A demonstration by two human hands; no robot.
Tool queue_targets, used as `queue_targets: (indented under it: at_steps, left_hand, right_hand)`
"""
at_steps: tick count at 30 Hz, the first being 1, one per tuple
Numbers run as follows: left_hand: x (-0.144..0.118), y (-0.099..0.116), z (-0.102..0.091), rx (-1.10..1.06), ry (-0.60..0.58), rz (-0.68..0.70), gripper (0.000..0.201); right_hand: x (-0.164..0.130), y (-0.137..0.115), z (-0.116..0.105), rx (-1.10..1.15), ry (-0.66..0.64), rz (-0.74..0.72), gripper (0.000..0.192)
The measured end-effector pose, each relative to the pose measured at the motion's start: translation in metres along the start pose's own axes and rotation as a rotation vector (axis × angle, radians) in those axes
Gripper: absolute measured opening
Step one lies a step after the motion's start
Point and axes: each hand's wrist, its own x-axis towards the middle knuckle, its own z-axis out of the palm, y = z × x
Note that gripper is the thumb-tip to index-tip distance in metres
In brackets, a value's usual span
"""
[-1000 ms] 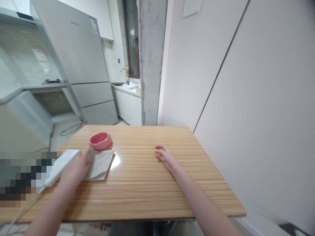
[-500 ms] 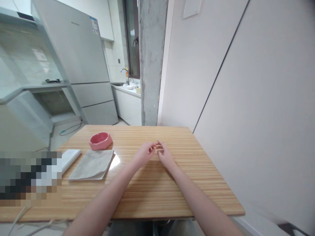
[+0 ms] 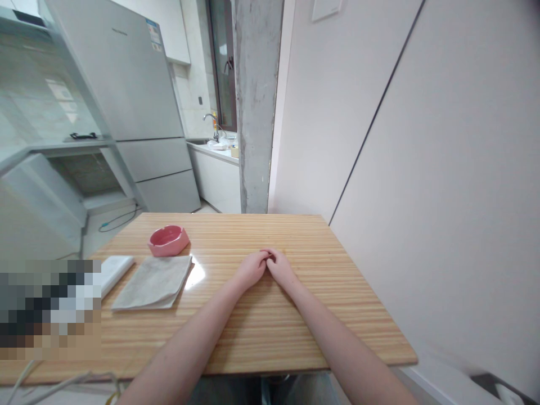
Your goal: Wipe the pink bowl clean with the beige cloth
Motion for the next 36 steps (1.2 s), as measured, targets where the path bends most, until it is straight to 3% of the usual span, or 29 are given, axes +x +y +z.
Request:
queue_targets:
  at_steps: [9, 12, 14, 16, 18, 20, 23, 27, 29, 33, 36]
  left_hand:
    - [-0.001, 0.003, 0.003, 0.001, -0.006, -0.004, 0.032]
    - [-0.004, 0.006, -0.019, 0.085, 0.042, -0.013, 0.028]
    - [-0.008, 0.003, -0.050, 0.203, 0.287, -0.088, 0.026]
    - [-0.014, -0.004, -0.085, 0.342, 0.670, -0.194, 0.029]
    - [-0.020, -0.016, -0.115, 0.499, 0.820, -0.311, 0.033]
    - [-0.027, -0.032, -0.132, 0.627, 0.791, -0.432, 0.043]
    - [-0.037, -0.057, -0.136, 0.711, 0.643, -0.567, 0.051]
    - [-0.043, -0.077, -0.130, 0.728, 0.448, -0.642, 0.031]
    - [-0.044, -0.079, -0.131, 0.756, 0.457, -0.629, 0.026]
    - [-0.051, -0.081, -0.140, 0.801, 0.694, -0.716, 0.035]
    - [-0.061, -0.088, -0.147, 0.727, 0.607, -0.803, 0.041]
  right_hand:
    - [-0.001, -0.002, -0.001, 0.034, -0.012, 0.006, 0.039]
    - [0.000, -0.001, 0.001, 0.104, -0.022, 0.066, 0.045]
    - [0.000, 0.000, 0.002, 0.166, -0.022, 0.126, 0.052]
    - [0.000, 0.000, 0.003, 0.192, -0.010, 0.153, 0.056]
    - [0.001, 0.001, 0.003, 0.187, 0.004, 0.150, 0.056]
    - [0.001, 0.001, 0.003, 0.183, 0.012, 0.143, 0.055]
    - [0.001, 0.001, 0.003, 0.184, 0.011, 0.141, 0.053]
    - [0.000, 0.001, 0.001, 0.184, -0.010, 0.145, 0.052]
    - [0.000, 0.001, 0.001, 0.178, -0.010, 0.137, 0.050]
    - [0.000, 0.003, 0.001, 0.146, -0.017, 0.112, 0.046]
    - [0.000, 0.004, 0.001, 0.113, -0.032, 0.089, 0.043]
